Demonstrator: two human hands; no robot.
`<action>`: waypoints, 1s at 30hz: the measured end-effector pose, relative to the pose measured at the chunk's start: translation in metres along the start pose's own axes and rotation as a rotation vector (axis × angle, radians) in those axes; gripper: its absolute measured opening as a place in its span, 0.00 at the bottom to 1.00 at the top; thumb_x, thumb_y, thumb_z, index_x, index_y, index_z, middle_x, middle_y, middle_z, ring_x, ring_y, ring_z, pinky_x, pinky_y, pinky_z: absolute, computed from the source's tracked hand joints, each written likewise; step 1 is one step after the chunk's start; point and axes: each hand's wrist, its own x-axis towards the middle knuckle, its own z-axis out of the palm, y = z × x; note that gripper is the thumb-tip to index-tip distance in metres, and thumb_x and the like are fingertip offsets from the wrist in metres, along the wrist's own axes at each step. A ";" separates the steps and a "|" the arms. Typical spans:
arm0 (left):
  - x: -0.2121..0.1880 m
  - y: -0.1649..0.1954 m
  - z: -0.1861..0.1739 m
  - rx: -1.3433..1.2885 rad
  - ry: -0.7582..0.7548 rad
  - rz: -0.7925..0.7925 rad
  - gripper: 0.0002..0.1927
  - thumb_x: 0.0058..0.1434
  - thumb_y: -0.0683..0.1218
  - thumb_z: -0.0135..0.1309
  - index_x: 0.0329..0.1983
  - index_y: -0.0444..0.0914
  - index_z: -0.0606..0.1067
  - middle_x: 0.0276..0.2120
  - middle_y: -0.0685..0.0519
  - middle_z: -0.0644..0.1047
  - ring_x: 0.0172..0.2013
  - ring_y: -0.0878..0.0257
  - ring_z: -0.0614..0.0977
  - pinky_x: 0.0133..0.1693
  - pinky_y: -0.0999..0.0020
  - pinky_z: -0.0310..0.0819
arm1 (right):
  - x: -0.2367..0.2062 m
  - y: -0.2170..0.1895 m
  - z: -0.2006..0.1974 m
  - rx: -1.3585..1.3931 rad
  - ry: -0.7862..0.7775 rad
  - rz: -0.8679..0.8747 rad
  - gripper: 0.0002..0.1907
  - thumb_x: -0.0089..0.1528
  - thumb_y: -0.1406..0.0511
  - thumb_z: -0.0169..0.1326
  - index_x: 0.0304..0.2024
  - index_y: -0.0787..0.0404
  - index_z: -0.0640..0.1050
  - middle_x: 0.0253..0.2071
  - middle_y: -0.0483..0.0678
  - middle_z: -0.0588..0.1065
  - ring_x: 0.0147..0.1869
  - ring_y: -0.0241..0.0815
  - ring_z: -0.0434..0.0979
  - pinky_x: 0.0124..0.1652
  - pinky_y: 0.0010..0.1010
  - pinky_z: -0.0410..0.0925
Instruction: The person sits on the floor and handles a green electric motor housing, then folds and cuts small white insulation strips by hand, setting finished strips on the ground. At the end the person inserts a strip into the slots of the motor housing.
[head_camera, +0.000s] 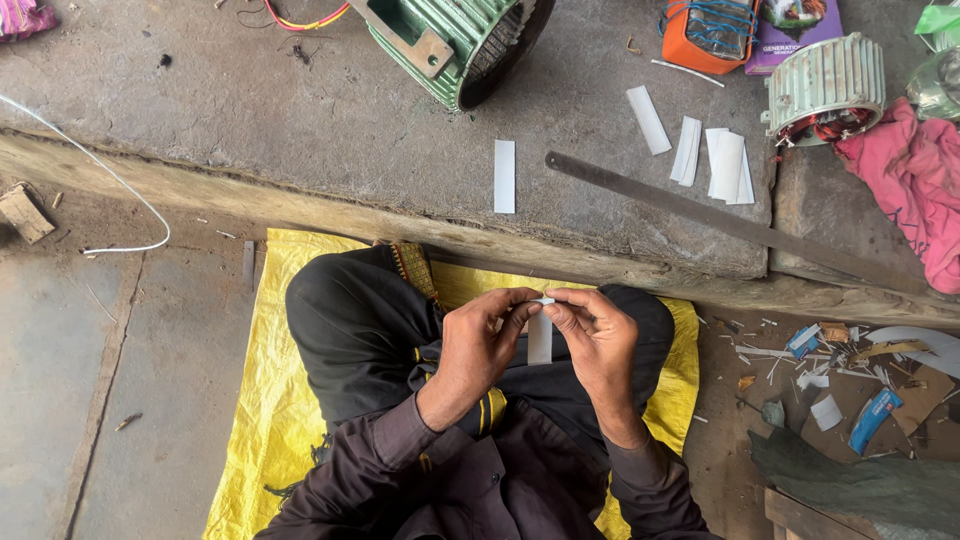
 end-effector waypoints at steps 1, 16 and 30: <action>0.000 0.000 0.000 0.020 0.002 0.012 0.09 0.63 0.42 0.63 0.45 0.37 0.82 0.35 0.50 0.85 0.30 0.63 0.86 0.30 0.69 0.78 | -0.001 0.001 0.000 -0.014 0.004 -0.020 0.11 0.63 0.70 0.62 0.48 0.68 0.82 0.44 0.50 0.81 0.48 0.35 0.83 0.47 0.23 0.76; -0.001 0.001 0.002 0.071 0.045 0.190 0.07 0.64 0.41 0.61 0.44 0.36 0.80 0.35 0.50 0.82 0.35 0.58 0.83 0.36 0.66 0.78 | -0.005 -0.008 0.007 -0.213 0.064 -0.166 0.08 0.63 0.69 0.63 0.45 0.65 0.82 0.41 0.49 0.82 0.43 0.32 0.83 0.40 0.21 0.76; -0.001 -0.005 0.003 0.014 -0.032 0.044 0.09 0.63 0.43 0.62 0.45 0.35 0.82 0.33 0.48 0.82 0.31 0.60 0.83 0.32 0.67 0.78 | -0.005 -0.002 0.006 -0.199 0.082 -0.141 0.07 0.64 0.69 0.62 0.44 0.66 0.82 0.41 0.49 0.81 0.44 0.34 0.83 0.43 0.22 0.77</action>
